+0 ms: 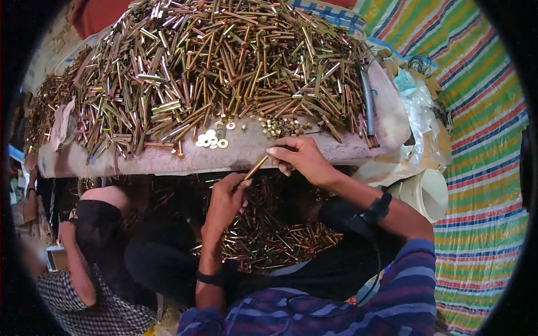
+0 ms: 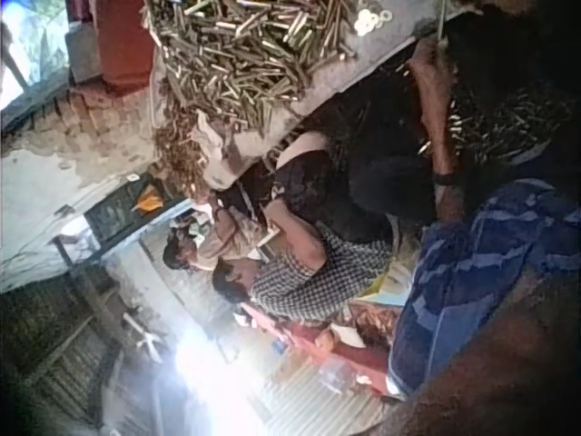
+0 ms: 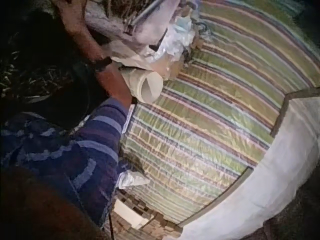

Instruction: The person sits cross-legged on the floor and assembles small brass-colored metal tubes and washers by hand. They pick up a tube, insert a washer, and place the assembled unit on a nearby pile. Another person is visible working alongside them.

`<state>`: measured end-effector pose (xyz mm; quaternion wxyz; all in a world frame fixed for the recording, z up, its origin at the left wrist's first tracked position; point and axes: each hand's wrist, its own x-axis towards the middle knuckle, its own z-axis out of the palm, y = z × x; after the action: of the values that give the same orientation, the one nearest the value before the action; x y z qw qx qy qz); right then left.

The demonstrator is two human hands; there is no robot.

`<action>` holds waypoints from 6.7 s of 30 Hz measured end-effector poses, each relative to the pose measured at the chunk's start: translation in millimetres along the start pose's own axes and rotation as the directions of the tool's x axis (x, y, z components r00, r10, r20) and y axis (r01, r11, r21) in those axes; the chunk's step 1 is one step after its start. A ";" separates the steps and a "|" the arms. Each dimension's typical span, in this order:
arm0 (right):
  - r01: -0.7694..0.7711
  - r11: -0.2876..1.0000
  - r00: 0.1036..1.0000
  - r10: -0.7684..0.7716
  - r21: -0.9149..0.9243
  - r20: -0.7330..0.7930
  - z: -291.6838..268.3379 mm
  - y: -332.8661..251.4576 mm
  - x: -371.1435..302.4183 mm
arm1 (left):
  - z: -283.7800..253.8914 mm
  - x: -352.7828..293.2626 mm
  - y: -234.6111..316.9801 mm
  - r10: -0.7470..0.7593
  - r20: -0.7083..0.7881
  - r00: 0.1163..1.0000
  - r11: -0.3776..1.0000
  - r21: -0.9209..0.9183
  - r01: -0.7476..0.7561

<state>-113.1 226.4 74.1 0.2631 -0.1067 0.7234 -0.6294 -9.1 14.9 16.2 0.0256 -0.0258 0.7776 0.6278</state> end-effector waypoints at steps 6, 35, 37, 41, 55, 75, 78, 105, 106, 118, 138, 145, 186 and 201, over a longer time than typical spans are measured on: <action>0.009 1.000 0.998 -0.007 0.028 -0.067 -4.3 8.4 -11.9 | 11.8 0.8 6.7 -0.035 0.062 0.997 0.999 -0.034 0.038; 0.175 0.309 0.807 -0.589 -0.935 -0.044 -121.4 26.6 -16.5 | 28.2 6.5 4.5 -0.124 0.108 0.986 0.977 -0.160 0.141; 0.136 0.208 0.792 -0.610 -0.969 -0.019 -136.5 36.8 -12.7 | 28.4 5.7 2.0 -0.114 0.107 0.988 0.977 -0.168 0.131; 0.072 0.228 0.847 -0.529 -0.971 -0.061 -145.3 51.1 -4.6 | 30.7 6.6 -3.4 -0.128 0.099 0.987 0.977 -0.156 0.143; 0.025 0.983 0.996 -0.040 -0.180 -0.081 -46.0 -7.9 -13.2 | 33.3 9.7 -13.3 -0.050 0.081 0.995 0.985 -0.160 0.063; -0.031 0.964 0.995 0.055 -0.263 0.084 -17.1 12.3 -11.3 | 24.5 5.0 -3.1 -0.168 0.122 0.978 0.982 -0.071 0.177; 0.084 0.940 0.995 -0.059 -0.332 0.085 -3.0 20.0 -12.2 | 26.4 5.2 -2.4 -0.104 0.085 0.991 0.994 -0.015 0.105; 0.098 0.981 0.982 -0.123 -0.167 -0.145 -20.1 -41.4 22.6 | 18.0 13.5 -3.1 -0.091 -0.111 0.990 0.865 -0.502 0.023; 0.200 0.965 0.969 -0.220 -0.171 -0.111 -22.1 -47.3 24.4 | 16.1 13.6 -3.4 -0.131 -0.114 0.985 0.864 -0.499 0.057; 0.112 0.679 0.991 -0.132 -0.726 0.030 7.5 -14.8 46.7 | 1.2 9.4 -6.7 -0.211 -0.142 0.967 0.889 -0.440 0.129; 0.183 0.765 0.976 -0.067 -0.618 0.207 -2.0 -18.7 3.4 | 3.8 -7.3 1.8 -0.155 0.049 0.987 0.940 -0.301 0.162; 0.248 0.264 0.940 -0.299 -0.932 0.165 -42.2 24.9 17.1 | 2.3 -4.1 -9.4 -0.184 0.010 0.983 0.937 -0.300 0.179; 0.237 0.567 0.930 -0.368 -0.789 0.014 -17.1 19.0 23.0 | 6.2 -2.9 -39.3 -0.140 0.033 0.990 0.968 -0.207 0.144; 0.074 0.896 0.997 -0.057 -0.437 0.052 14.8 -3.1 11.5 | 10.8 -4.1 -37.5 -0.110 0.044 0.993 0.973 -0.201 0.117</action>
<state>-115.7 207.5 73.3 0.2248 -0.1993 0.8374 -0.4567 -2.2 17.6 -22.3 0.0714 -0.0624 0.7060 0.7019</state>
